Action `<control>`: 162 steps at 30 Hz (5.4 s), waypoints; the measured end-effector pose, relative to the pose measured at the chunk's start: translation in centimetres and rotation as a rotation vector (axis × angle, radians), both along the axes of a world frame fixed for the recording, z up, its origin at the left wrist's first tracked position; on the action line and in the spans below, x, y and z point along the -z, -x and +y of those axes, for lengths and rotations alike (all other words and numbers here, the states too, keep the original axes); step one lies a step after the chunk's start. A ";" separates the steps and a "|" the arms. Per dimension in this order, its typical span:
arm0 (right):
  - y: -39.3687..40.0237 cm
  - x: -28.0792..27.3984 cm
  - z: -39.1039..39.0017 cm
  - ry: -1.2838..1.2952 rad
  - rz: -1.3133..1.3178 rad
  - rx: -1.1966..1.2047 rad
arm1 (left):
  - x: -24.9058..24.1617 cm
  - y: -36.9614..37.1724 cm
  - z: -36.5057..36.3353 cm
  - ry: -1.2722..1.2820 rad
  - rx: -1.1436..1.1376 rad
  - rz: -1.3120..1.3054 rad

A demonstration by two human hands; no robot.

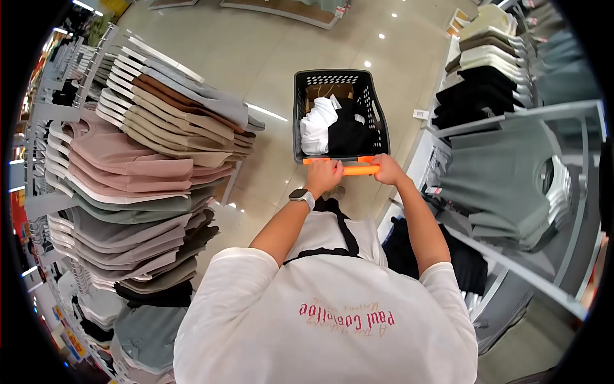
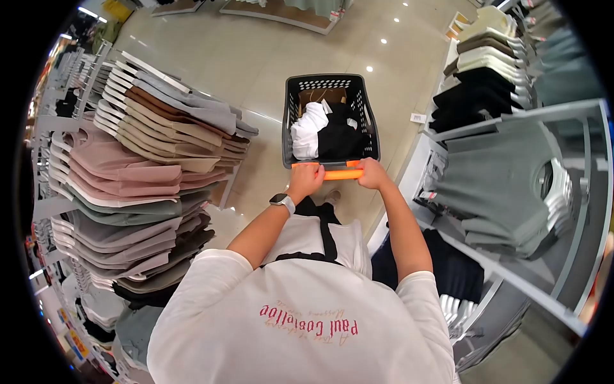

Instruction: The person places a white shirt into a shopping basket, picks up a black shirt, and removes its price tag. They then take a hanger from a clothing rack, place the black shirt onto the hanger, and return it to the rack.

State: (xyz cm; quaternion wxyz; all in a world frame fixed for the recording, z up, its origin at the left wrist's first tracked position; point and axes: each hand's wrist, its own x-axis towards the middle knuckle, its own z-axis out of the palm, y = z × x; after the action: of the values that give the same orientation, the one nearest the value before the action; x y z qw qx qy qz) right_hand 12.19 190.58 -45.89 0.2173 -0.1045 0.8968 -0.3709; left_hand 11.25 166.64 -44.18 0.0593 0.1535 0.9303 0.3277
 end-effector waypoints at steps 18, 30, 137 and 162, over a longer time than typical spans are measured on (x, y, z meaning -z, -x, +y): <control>27.6 1.9 2.0 -0.040 -0.013 -0.233 | 3.4 20.4 2.8 -0.109 -0.277 0.115; 44.7 3.7 -1.7 0.054 -0.017 -0.381 | 5.0 34.8 0.3 -0.081 -0.462 0.170; 159.0 22.9 -106.8 0.005 -0.374 -0.926 | 24.5 140.0 -97.4 -0.006 -1.265 0.091; 183.3 24.5 -128.0 -0.314 -0.846 -1.382 | 27.3 159.8 -115.8 -0.468 -1.118 -0.264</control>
State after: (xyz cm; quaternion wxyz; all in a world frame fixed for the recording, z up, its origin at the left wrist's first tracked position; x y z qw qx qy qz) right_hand -171.11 62.54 -70.34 0.7281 -0.4526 0.5138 -0.0320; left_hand -148.53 50.80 -71.44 -0.0421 -0.3900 0.7583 0.5207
